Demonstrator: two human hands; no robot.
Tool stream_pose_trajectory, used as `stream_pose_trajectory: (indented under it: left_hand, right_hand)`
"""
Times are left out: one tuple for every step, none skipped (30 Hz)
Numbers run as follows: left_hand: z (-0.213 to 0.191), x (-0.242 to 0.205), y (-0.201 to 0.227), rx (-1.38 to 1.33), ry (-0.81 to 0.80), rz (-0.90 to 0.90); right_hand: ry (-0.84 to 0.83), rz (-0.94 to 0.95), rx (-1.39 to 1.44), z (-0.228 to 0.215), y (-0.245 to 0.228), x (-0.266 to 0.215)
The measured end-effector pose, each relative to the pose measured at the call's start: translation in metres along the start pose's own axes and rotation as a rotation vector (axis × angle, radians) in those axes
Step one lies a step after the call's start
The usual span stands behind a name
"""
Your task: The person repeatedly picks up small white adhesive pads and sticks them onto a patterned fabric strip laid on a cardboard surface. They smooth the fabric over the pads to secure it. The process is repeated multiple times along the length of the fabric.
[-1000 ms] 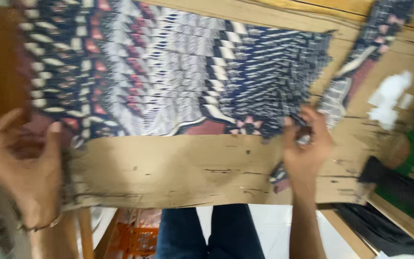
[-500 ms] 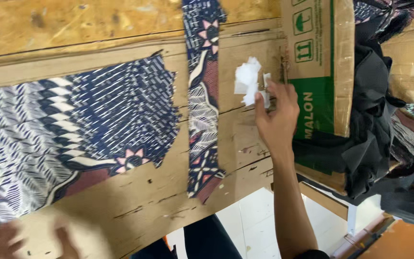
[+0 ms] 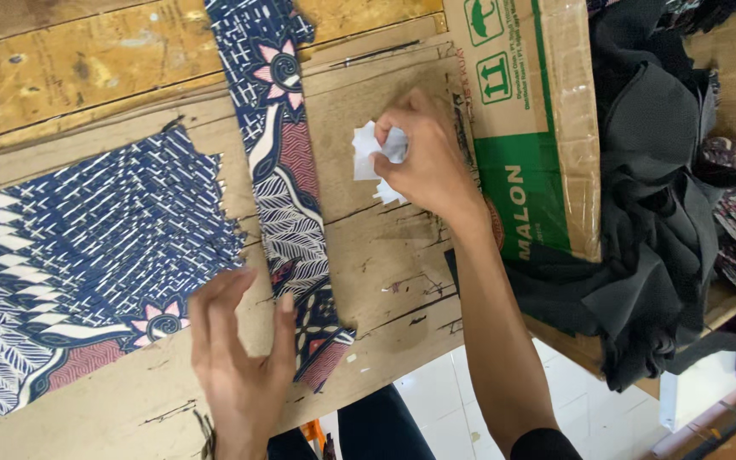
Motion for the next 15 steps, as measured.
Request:
stream_pose_trajectory:
  left_hand:
    - [0.008,0.006,0.003,-0.02,-0.015,-0.003]
    - [0.015,0.012,0.006,-0.04,-0.031,-0.006]
    - [0.022,0.017,0.007,-0.061,-0.046,-0.01]
    - [0.029,0.021,0.009,-0.069,-0.057,-0.01]
    - [0.035,0.024,0.01,-0.076,-0.068,-0.01]
    - [0.042,0.027,0.012,-0.086,-0.078,-0.009]
    - [0.048,0.029,0.014,-0.088,-0.084,-0.004]
    - [0.054,0.031,0.016,-0.091,-0.09,0.0]
    - [0.059,0.033,0.017,-0.095,-0.095,0.005]
    - [0.064,0.035,0.019,-0.107,-0.104,-0.002]
    - [0.069,0.037,0.02,-0.12,-0.112,-0.009]
    - [0.073,0.04,0.021,-0.134,-0.12,-0.015]
    - [0.078,0.043,0.021,-0.13,-0.12,-0.012]
    - [0.083,0.047,0.021,-0.127,-0.12,-0.01]
    - [0.087,0.051,0.02,-0.123,-0.119,-0.008]
  right_hand:
    - [-0.015,0.029,0.052,-0.001,0.001,0.0]
    - [-0.032,0.058,0.104,-0.001,0.0,0.0]
    - [-0.049,0.087,0.156,-0.001,-0.001,-0.001]
    - [-0.031,0.088,0.164,-0.001,-0.002,-0.001]
    - [-0.012,0.089,0.171,-0.002,-0.003,-0.001]
    - [0.008,0.089,0.177,-0.003,-0.002,0.0]
    - [-0.053,0.132,0.185,-0.004,-0.002,0.002]
    - [-0.113,0.174,0.192,-0.004,-0.001,0.005]
    - [-0.175,0.215,0.198,-0.005,0.0,0.007]
    - [-0.193,0.232,0.197,-0.005,0.0,0.008]
    - [-0.212,0.249,0.197,-0.005,0.0,0.007]
    - [-0.23,0.265,0.194,-0.005,0.001,0.007]
    - [-0.105,0.158,0.141,-0.007,0.0,0.006]
    - [0.016,0.047,0.087,-0.008,-0.002,0.002]
    - [0.136,-0.065,0.033,-0.008,-0.005,-0.002]
Point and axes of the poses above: each hand's wrist, its own x-axis towards the middle knuckle, its own z-axis out of the palm, y = z × x, the point moved 1 cm from there along x, towards the middle knuckle, and after that the axes turned 13 degrees about -x, right-handed, at the moved point
